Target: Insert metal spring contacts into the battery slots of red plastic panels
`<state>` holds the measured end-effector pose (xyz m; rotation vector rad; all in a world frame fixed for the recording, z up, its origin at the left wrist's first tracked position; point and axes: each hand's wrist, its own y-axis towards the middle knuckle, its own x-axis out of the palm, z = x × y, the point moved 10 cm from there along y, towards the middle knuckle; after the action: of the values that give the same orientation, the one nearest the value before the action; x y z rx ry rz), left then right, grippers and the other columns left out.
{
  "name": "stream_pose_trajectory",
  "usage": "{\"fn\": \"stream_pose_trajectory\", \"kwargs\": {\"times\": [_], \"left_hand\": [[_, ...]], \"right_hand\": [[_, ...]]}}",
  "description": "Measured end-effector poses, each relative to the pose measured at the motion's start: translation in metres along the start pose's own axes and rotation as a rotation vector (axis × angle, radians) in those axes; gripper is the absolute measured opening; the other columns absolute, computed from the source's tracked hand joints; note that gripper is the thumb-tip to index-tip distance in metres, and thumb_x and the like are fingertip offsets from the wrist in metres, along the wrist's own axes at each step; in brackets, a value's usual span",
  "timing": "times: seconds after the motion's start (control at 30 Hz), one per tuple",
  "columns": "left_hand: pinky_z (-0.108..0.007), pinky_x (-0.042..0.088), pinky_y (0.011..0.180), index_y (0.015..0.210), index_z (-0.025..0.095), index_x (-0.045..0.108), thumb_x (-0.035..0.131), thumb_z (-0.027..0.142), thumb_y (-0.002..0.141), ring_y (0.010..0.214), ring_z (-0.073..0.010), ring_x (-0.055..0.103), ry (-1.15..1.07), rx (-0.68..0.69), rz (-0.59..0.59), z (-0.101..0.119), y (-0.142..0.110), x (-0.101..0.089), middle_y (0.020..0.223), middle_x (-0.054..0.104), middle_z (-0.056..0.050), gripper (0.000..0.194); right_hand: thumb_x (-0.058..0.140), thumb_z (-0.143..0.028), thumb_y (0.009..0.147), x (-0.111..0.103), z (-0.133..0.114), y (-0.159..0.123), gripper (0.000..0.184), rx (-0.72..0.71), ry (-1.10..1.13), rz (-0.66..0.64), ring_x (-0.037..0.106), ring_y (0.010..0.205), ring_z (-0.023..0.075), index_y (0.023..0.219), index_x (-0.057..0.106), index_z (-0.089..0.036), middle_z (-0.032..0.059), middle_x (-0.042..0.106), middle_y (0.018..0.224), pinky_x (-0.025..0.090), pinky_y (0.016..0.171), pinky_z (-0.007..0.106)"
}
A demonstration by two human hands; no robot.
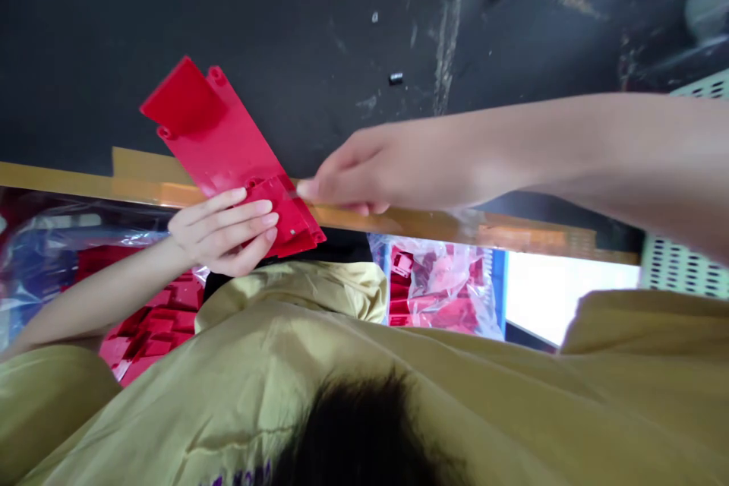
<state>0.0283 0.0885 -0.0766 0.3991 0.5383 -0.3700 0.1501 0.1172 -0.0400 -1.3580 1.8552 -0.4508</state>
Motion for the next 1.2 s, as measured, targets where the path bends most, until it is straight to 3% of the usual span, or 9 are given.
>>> {"fn": "stream_pose_trajectory", "kwargs": {"times": [0.1, 0.17, 0.27, 0.37, 0.63, 0.8, 0.97, 1.1, 1.2], "left_hand": [[-0.035, 0.066, 0.079, 0.078, 0.032, 0.077, 0.067, 0.025, 0.078, 0.069, -0.0191, 0.075, 0.168, 0.222, -0.046, 0.029, 0.000, 0.007, 0.071, 0.075, 0.005, 0.011], [-0.032, 0.067, 0.075, 0.077, 0.034, 0.076, 0.069, 0.021, 0.080, 0.067, -0.0175, 0.075, 0.306, 0.396, 0.063, 0.052, -0.004, 0.000, 0.072, 0.076, 0.005, 0.015], [-0.026, 0.066, 0.075, 0.078, 0.031, 0.075, 0.075, 0.014, 0.078, 0.069, -0.0148, 0.075, 0.464, 0.676, 0.302, 0.088, -0.023, -0.014, 0.077, 0.077, 0.006, 0.017], [-0.027, 0.062, 0.092, 0.085, 0.020, 0.076, 0.073, 0.005, 0.079, 0.074, -0.0150, 0.076, 0.585, 0.743, 0.412, 0.101, -0.032, -0.018, 0.079, 0.078, 0.001, 0.017], [-0.031, 0.054, 0.107, 0.092, 0.017, 0.076, 0.059, 0.005, 0.089, 0.082, -0.0125, 0.074, 0.690, 0.819, 0.401, 0.106, -0.034, -0.011, 0.084, 0.077, 0.003, 0.021], [-0.030, 0.055, 0.105, 0.089, 0.017, 0.075, 0.053, 0.006, 0.091, 0.080, -0.0118, 0.073, 0.732, 0.858, 0.387, 0.112, -0.031, -0.006, 0.086, 0.077, 0.003, 0.025], [-0.029, 0.058, 0.099, 0.096, 0.013, 0.074, 0.052, 0.009, 0.091, 0.083, -0.0129, 0.073, 0.767, 0.898, 0.282, 0.119, -0.021, -0.003, 0.091, 0.078, -0.002, 0.023], [-0.026, 0.060, 0.094, 0.095, 0.014, 0.073, 0.057, 0.011, 0.089, 0.086, -0.0127, 0.072, 0.782, 0.897, 0.222, 0.121, -0.011, -0.002, 0.093, 0.077, -0.002, 0.017], [-0.025, 0.060, 0.091, 0.095, 0.014, 0.073, 0.055, 0.011, 0.090, 0.084, -0.0130, 0.072, 0.768, 0.888, 0.243, 0.122, -0.009, -0.005, 0.093, 0.077, -0.002, 0.019]], "right_hand": [[0.037, -0.040, 0.104, -0.052, 0.031, -0.031, 0.045, 0.042, 0.175, 0.468, 0.036, 0.050, 0.0056, 0.070, 0.057, -0.018, -0.0041, 0.042, 0.057, 0.029, 0.048, 0.023], [0.042, -0.037, 0.103, -0.076, 0.053, -0.063, 0.035, 0.034, -0.039, 0.808, 0.043, 0.056, 0.0082, 0.090, 0.068, -0.018, -0.0017, 0.048, 0.064, 0.034, 0.054, 0.026], [0.051, -0.027, 0.098, -0.078, 0.074, -0.093, 0.026, -0.042, -0.398, 1.091, 0.058, 0.088, 0.0192, 0.105, 0.072, -0.015, 0.0116, 0.061, 0.096, 0.046, 0.077, 0.034], [0.050, -0.028, 0.098, -0.069, 0.092, -0.095, 0.027, -0.094, -0.482, 1.138, 0.060, 0.082, 0.0194, 0.109, 0.073, -0.018, 0.0096, 0.061, 0.092, 0.051, 0.073, 0.034], [0.053, -0.035, 0.097, -0.083, 0.085, -0.084, 0.027, -0.168, -0.588, 1.159, 0.065, 0.092, 0.0220, 0.113, 0.072, -0.024, 0.0089, 0.065, 0.100, 0.058, 0.082, 0.038], [0.047, -0.032, 0.099, -0.127, 0.053, -0.066, 0.029, -0.157, -0.578, 1.201, 0.064, 0.106, 0.0242, 0.117, 0.067, -0.023, 0.0112, 0.062, 0.115, 0.056, 0.092, 0.040], [0.047, -0.026, 0.100, -0.197, 0.007, -0.010, 0.030, -0.133, -0.613, 1.203, 0.056, 0.122, 0.0246, 0.124, 0.062, -0.017, 0.0126, 0.058, 0.131, 0.047, 0.105, 0.044], [0.057, -0.034, 0.098, -0.253, -0.013, 0.036, 0.028, -0.059, -0.607, 1.195, 0.060, 0.113, 0.0219, 0.118, 0.063, -0.016, 0.0094, 0.063, 0.122, 0.050, 0.100, 0.046], [0.055, -0.037, 0.099, -0.273, -0.024, 0.037, 0.029, -0.024, -0.588, 1.261, 0.062, 0.109, 0.0204, 0.116, 0.063, -0.016, 0.0092, 0.064, 0.121, 0.051, 0.097, 0.043]]}}
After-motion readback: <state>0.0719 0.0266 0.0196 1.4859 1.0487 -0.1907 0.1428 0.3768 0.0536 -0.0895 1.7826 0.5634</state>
